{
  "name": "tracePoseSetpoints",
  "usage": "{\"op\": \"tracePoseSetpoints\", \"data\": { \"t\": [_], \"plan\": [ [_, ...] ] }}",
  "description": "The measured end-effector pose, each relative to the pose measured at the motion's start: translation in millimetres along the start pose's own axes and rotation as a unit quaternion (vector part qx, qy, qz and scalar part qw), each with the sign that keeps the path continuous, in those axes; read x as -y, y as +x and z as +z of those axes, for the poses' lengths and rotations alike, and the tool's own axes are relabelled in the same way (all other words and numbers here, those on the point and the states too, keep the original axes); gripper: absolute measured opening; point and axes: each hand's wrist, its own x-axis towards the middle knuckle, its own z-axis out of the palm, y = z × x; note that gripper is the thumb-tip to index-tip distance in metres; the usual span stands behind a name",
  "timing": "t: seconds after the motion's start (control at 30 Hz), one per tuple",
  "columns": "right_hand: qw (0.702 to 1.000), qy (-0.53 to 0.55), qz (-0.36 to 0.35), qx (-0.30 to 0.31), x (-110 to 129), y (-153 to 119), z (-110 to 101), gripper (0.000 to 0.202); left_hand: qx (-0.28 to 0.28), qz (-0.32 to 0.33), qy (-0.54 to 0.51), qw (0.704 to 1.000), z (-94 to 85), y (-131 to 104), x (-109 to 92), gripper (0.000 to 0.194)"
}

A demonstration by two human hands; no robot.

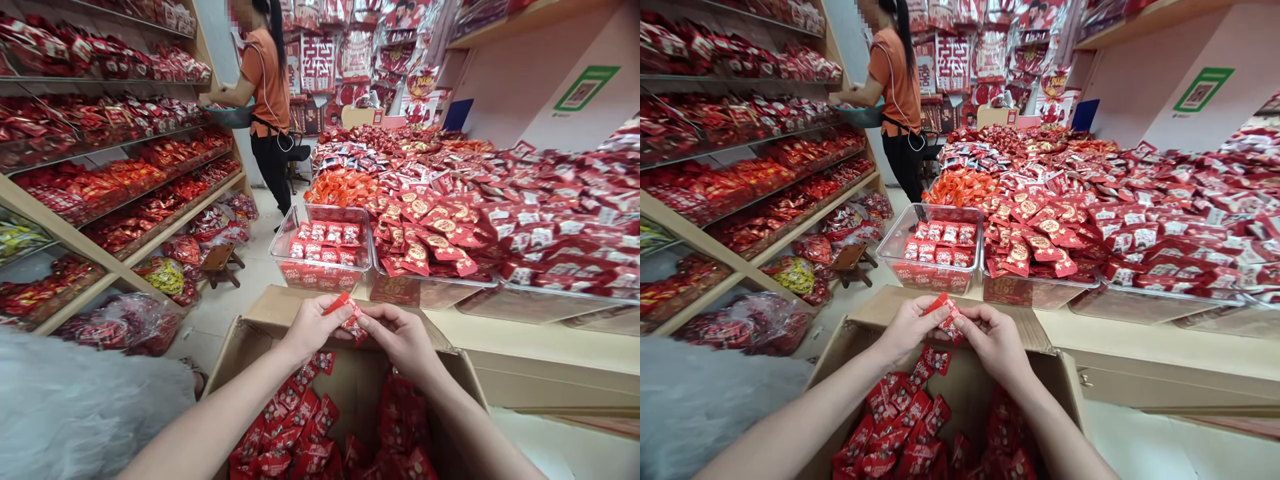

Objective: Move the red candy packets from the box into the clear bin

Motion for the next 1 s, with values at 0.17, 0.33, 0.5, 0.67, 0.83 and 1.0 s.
{"op": "tracePoseSetpoints", "data": {
  "t": [0.17, 0.33, 0.5, 0.67, 0.83, 1.0],
  "plan": [
    [0.998, 0.057, 0.019, 0.025, -1, -3, 5, 0.035, -0.035, 0.025, -0.037, 0.998, 0.2, -1, 6, 0.025],
    [0.996, -0.055, -0.059, -0.025, -7, -7, 5, 0.038, 0.025, 0.048, -0.02, 0.998, -2.8, -2, 7, 0.029],
    [0.986, -0.132, -0.096, -0.016, -10, -9, 3, 0.036, -0.005, 0.073, 0.017, 0.997, -3.3, -4, 5, 0.024],
    [0.94, -0.27, -0.191, -0.079, -2, -10, 1, 0.024, -0.002, 0.041, -0.049, 0.998, 3.3, -8, 4, 0.035],
    [0.855, -0.386, -0.34, -0.058, 6, -14, 4, 0.027, -0.019, -0.006, -0.127, 0.992, 7.9, -13, 1, 0.039],
    [0.954, -0.193, -0.218, -0.066, 7, -18, 9, 0.027, -0.034, 0.061, -0.082, 0.994, 1.3, -13, -4, 0.058]
  ]
}}
